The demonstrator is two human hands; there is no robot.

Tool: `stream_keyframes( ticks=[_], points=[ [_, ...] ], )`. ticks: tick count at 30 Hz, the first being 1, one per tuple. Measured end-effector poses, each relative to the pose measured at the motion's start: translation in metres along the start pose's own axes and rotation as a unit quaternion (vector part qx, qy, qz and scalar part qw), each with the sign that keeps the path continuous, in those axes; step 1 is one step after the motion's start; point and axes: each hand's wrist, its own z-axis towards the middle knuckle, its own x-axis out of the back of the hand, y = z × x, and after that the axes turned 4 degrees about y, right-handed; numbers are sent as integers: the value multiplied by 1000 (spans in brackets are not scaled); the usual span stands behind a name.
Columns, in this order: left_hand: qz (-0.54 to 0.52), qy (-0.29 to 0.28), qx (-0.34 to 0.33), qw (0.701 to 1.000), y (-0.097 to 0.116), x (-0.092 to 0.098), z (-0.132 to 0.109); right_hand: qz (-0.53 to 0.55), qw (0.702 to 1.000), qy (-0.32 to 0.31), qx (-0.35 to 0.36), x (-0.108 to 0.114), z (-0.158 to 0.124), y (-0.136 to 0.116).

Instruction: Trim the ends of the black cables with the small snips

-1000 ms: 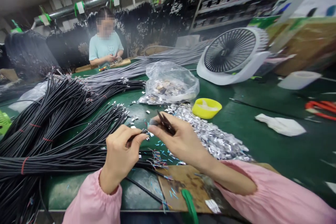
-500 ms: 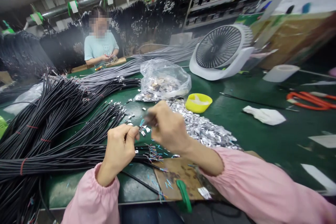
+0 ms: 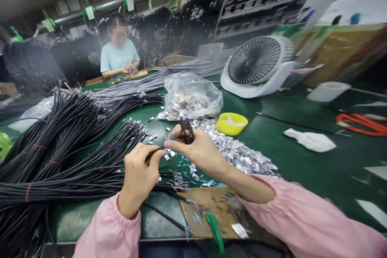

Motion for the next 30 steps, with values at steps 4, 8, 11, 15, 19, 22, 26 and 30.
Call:
stream_keyframes(
  ticks=[4,8,11,15,19,22,26,30],
  points=[
    [22,-3,5,1000,-2,-3,-3,101,991,-35,-75,-4,2,6],
    [-1,-25,50,998,-5,-4,-1,117,984,-132,-39,-6,5,10],
    [-42,-53,107,992,-7,-3,3,-13,991,-92,99,-7,8,11],
    [-51,-22,123,991,-6,-4,5,-159,962,15,223,-5,11,13],
    [-78,-10,137,987,-4,-3,5,-165,954,163,190,6,21,18],
    [-102,0,151,983,-5,-2,5,-141,950,225,161,14,23,18],
    [-108,16,162,981,-6,-1,6,-139,971,70,180,10,11,8],
    [-95,17,151,984,-7,-1,3,-142,968,43,200,4,-1,-2]
  ],
)
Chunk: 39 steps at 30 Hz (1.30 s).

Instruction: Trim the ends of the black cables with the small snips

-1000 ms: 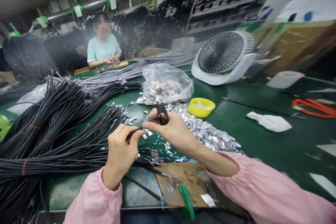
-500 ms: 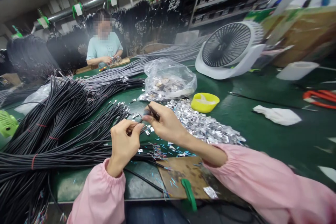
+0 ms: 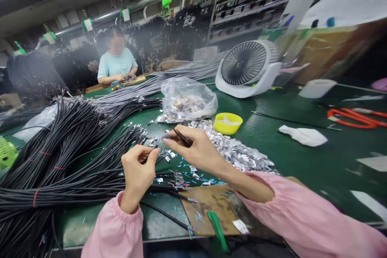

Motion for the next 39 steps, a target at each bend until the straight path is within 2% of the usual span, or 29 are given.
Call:
stream_keyframes(
  ticks=[3,8,12,14,16,18,20,21,23,25,27,29,32,34,37,39],
  points=[
    [22,15,-30,999,-1,0,-2,-2,999,46,-17,2,-3,-3],
    [85,40,-112,989,-1,-2,-6,2,999,-17,-29,2,-5,-2],
    [96,36,-134,986,0,-3,-6,4,999,-22,-43,0,-5,0],
    [71,7,-96,993,1,-2,-3,15,998,-20,-61,-1,-6,1],
    [24,-56,-17,998,2,0,1,33,996,-15,-85,-2,-6,0],
    [-28,-123,69,990,3,3,5,70,989,-11,-127,-1,-5,-2],
    [-63,-139,91,984,3,6,6,133,971,-33,-196,0,-3,-4],
    [-70,-126,72,987,2,6,6,171,954,-59,-239,0,-2,-5],
    [-60,-79,-8,995,1,7,4,237,911,-118,-316,2,1,-7],
    [-22,-34,-101,994,-1,6,2,270,885,-147,-351,3,2,-7],
    [25,11,-182,983,-2,4,-1,264,893,-147,-333,3,1,-7],
    [67,41,-237,968,-4,3,-2,228,921,-145,-280,2,-2,-7],
    [116,62,-273,953,-6,3,-3,159,959,-141,-188,2,-6,-4],
    [132,86,-289,944,-7,5,-3,121,977,-116,-130,3,-8,-1],
    [170,128,-335,918,-3,8,-2,71,994,-70,-51,3,-12,3],
    [219,142,-366,893,1,10,-1,56,996,-71,-22,3,-13,3]
  ],
)
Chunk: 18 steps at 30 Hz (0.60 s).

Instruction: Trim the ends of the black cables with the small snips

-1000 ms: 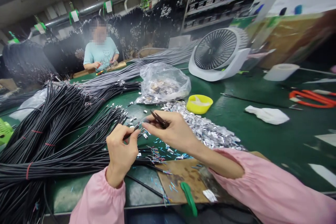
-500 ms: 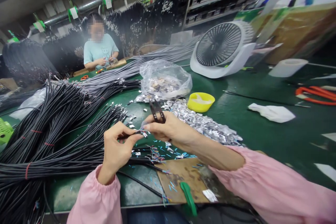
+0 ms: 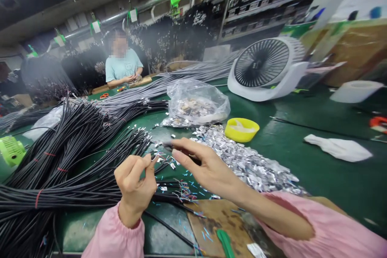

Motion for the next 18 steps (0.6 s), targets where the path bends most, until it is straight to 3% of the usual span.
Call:
stream_keyframes(
  ticks=[5,18],
  points=[
    [69,-10,-48,996,4,3,4,5,999,-38,10,0,-2,-3],
    [109,-14,-74,991,9,2,4,-8,999,-32,11,0,-1,-2]
  ],
)
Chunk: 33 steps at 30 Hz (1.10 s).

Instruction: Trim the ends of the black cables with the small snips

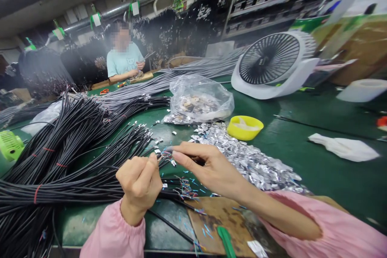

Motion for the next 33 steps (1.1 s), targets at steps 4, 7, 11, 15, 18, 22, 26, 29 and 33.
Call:
stream_keyframes(
  ticks=[4,7,11,15,18,22,26,29,33],
  points=[
    [-12,-5,20,1000,1,-1,-3,4,1000,7,6,1,0,-1],
    [-51,-23,56,997,1,-2,-5,3,1000,21,11,1,0,0],
    [-83,-77,82,990,0,-2,-6,-10,999,36,20,1,0,0],
    [-146,-127,156,969,0,0,-3,-29,998,44,27,0,-1,-1],
    [-242,-170,267,917,-1,1,-1,-25,998,42,28,0,-1,-1],
    [-361,-209,422,805,-2,-1,-2,-8,998,55,-1,0,1,-1],
    [-344,-176,414,824,1,-3,-4,25,995,74,-68,0,4,-2],
    [-300,-155,344,876,4,-4,-5,29,993,64,-92,-1,5,-4],
    [-268,-140,297,906,5,-5,-7,45,993,33,-108,0,6,-2]
  ],
)
